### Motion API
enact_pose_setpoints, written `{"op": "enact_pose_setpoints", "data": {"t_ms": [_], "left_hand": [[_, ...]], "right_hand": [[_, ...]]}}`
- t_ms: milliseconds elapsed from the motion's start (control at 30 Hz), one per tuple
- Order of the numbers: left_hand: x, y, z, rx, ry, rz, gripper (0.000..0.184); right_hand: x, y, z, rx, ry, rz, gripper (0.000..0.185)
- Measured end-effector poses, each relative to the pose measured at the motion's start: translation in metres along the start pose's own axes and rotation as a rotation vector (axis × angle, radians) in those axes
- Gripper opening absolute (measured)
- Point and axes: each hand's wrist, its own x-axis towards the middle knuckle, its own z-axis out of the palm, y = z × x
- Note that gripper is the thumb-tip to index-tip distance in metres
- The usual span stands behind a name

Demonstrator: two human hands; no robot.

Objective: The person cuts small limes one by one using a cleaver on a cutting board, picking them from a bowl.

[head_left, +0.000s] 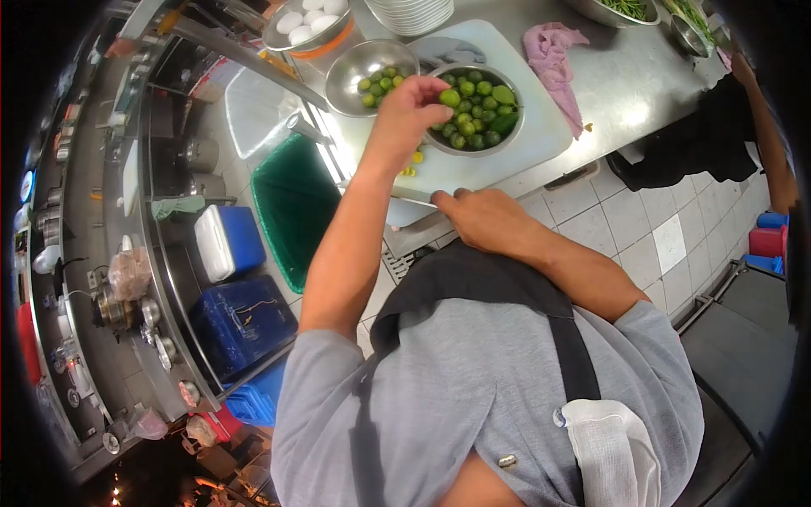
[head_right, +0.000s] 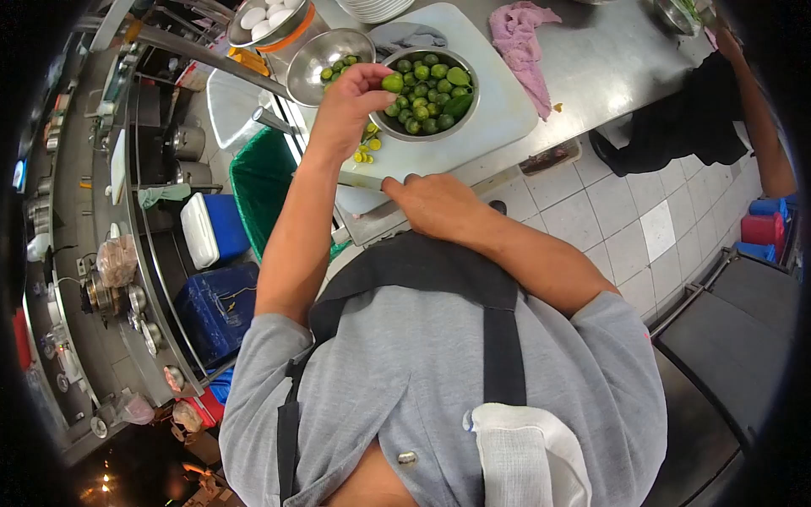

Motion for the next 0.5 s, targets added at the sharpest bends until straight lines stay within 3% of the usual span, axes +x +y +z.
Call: {"op": "enact_pose_setpoints", "data": {"t_ms": [133,233,433,500], "left_hand": [[-0.039,0.017,-0.018,-0.558,-0.019,-0.033,0.038],[-0.063,0.018,-0.024,-0.658,0.041,-0.004,0.04],[-0.12,0.003,-0.052,-0.373,0.428,0.066,0.039],[-0.136,-0.012,-0.06,-0.309,0.51,0.094,0.038]], "right_hand": [[0.003,0.008,-0.015,0.147,-0.11,0.118,0.033],[-0.002,0.008,-0.014,0.172,0.004,0.151,0.03],[0.004,0.01,-0.017,0.252,-0.134,0.039,0.027],[0.006,0.016,-0.013,0.27,-0.089,0.107,0.026]]}}
